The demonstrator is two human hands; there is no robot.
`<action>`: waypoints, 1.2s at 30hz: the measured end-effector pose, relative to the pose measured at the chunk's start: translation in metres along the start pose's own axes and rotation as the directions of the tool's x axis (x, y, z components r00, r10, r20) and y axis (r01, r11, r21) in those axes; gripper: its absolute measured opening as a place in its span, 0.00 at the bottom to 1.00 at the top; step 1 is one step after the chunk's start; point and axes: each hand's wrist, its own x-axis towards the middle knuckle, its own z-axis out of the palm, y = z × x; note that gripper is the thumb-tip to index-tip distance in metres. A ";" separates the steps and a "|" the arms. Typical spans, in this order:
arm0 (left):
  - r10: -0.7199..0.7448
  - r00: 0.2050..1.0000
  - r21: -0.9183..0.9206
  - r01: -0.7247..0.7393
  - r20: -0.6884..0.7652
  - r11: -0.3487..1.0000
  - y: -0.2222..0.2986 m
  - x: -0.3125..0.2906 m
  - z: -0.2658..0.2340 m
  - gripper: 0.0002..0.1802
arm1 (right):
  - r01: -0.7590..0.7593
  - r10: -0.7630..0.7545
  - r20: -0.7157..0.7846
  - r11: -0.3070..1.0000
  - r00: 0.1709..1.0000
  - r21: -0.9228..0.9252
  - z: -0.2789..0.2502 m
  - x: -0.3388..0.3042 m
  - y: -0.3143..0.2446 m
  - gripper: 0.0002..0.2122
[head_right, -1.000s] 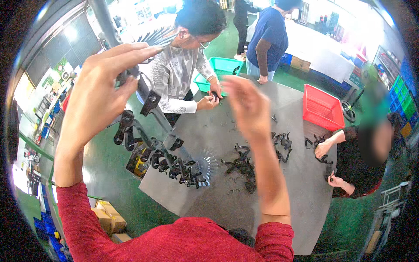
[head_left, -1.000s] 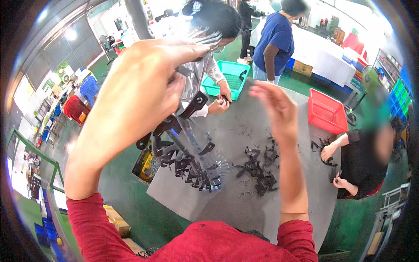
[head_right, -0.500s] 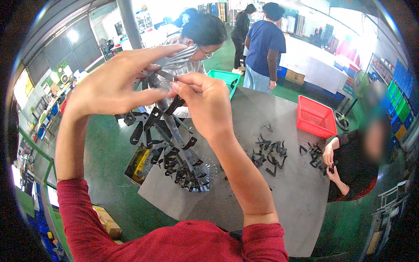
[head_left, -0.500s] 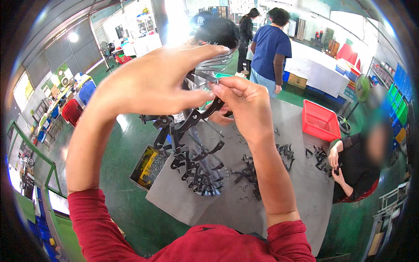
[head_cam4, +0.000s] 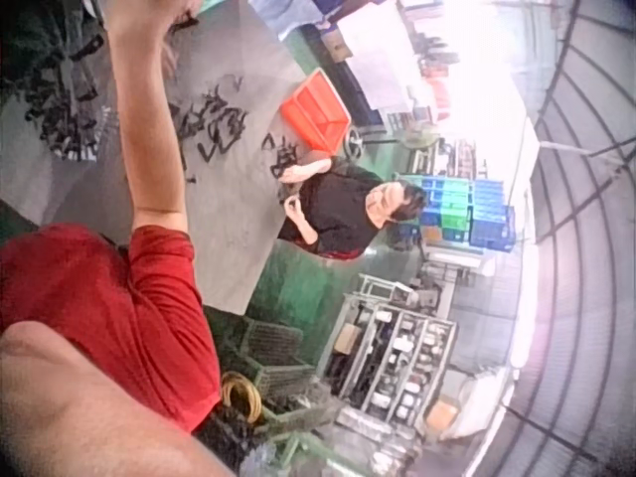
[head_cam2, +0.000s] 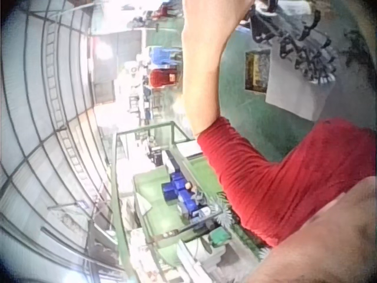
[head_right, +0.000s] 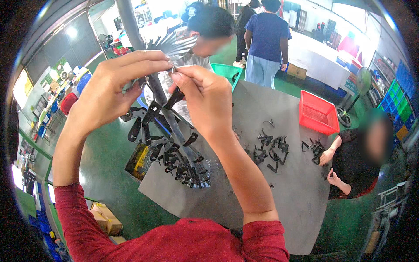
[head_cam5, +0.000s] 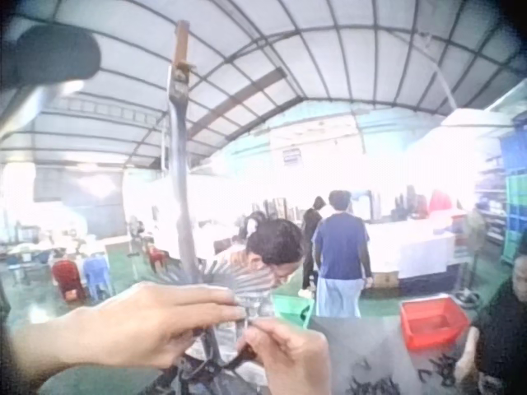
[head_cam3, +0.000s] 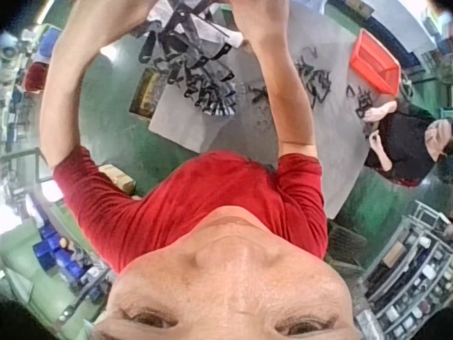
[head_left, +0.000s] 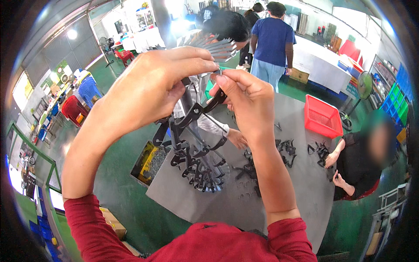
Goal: The person attaches black plastic hooks onto a metal pole rack by hand. They pick up the hooks from a table and snap them into place on the rack structure, then move to a different rack and repeat the process.
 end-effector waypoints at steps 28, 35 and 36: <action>-0.190 0.982 0.118 0.188 0.007 0.975 -0.049 -0.024 0.002 0.27 | -0.375 0.255 -0.344 0.860 0.904 -0.346 -0.168 -0.036 0.352 0.09; -0.190 0.982 0.267 0.187 -0.014 0.945 -0.010 -0.001 0.009 0.27 | -0.508 0.471 -0.274 0.490 0.838 -0.708 -0.211 -0.115 0.396 0.14; -0.149 0.988 0.253 0.151 -0.027 0.956 -0.015 -0.002 0.010 0.27 | -0.584 0.562 -0.311 0.407 0.766 -0.703 -0.211 -0.111 0.381 0.17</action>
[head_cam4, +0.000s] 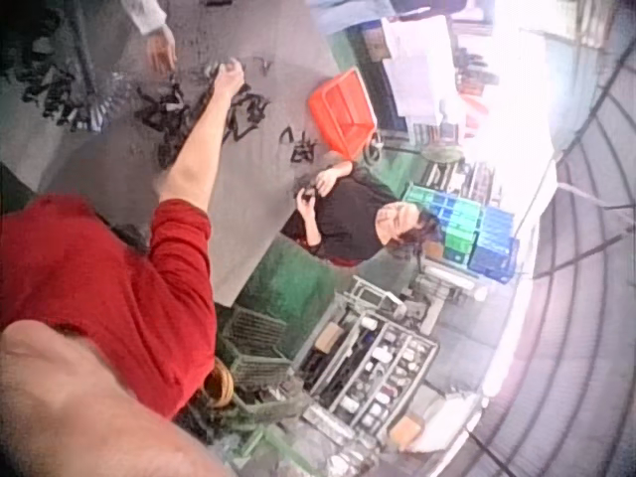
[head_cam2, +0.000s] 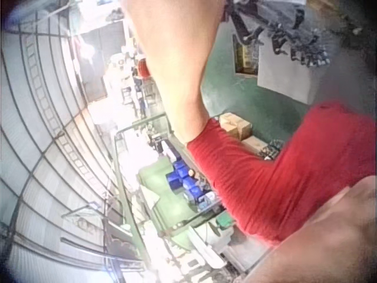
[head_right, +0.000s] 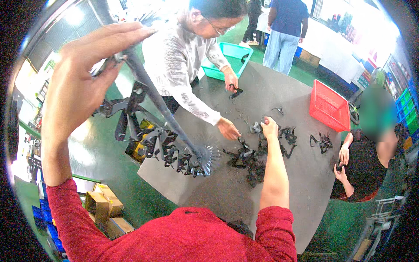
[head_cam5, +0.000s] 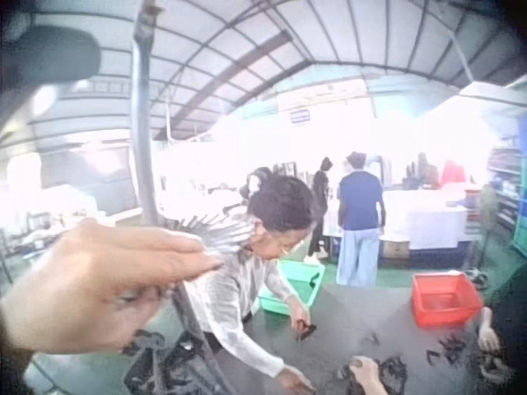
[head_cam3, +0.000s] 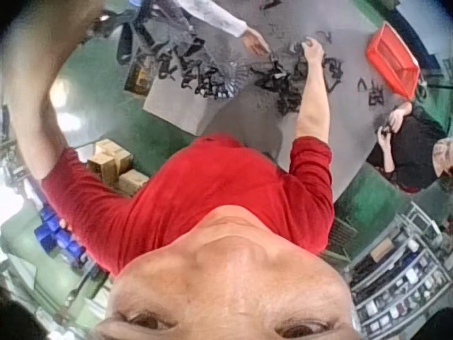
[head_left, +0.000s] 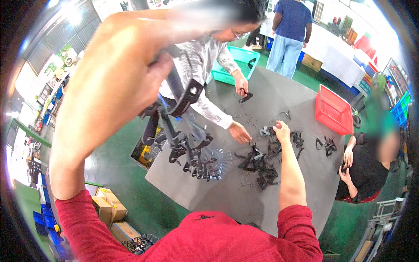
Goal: The person attaches black plastic hooks onto a metal pole rack by hand. They pick up the hooks from a table and snap them into place on the rack structure, then move to a different rack and repeat the process.
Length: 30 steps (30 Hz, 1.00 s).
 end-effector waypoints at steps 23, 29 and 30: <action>0.160 0.985 -0.223 -0.143 0.064 0.964 -0.009 0.002 -0.012 0.36 | 0.550 -0.624 -0.221 0.401 0.750 0.733 -0.144 -0.208 -0.381 0.06; 0.355 0.870 -0.480 -0.163 0.343 0.862 -0.041 -0.006 -0.039 0.47 | 0.509 -0.586 -0.186 0.452 0.788 0.732 -0.146 -0.212 -0.384 0.06; 0.384 0.870 -0.415 -0.239 0.310 0.878 -0.040 -0.008 -0.037 0.47 | 0.499 -0.579 -0.187 0.444 0.793 0.744 -0.145 -0.211 -0.384 0.07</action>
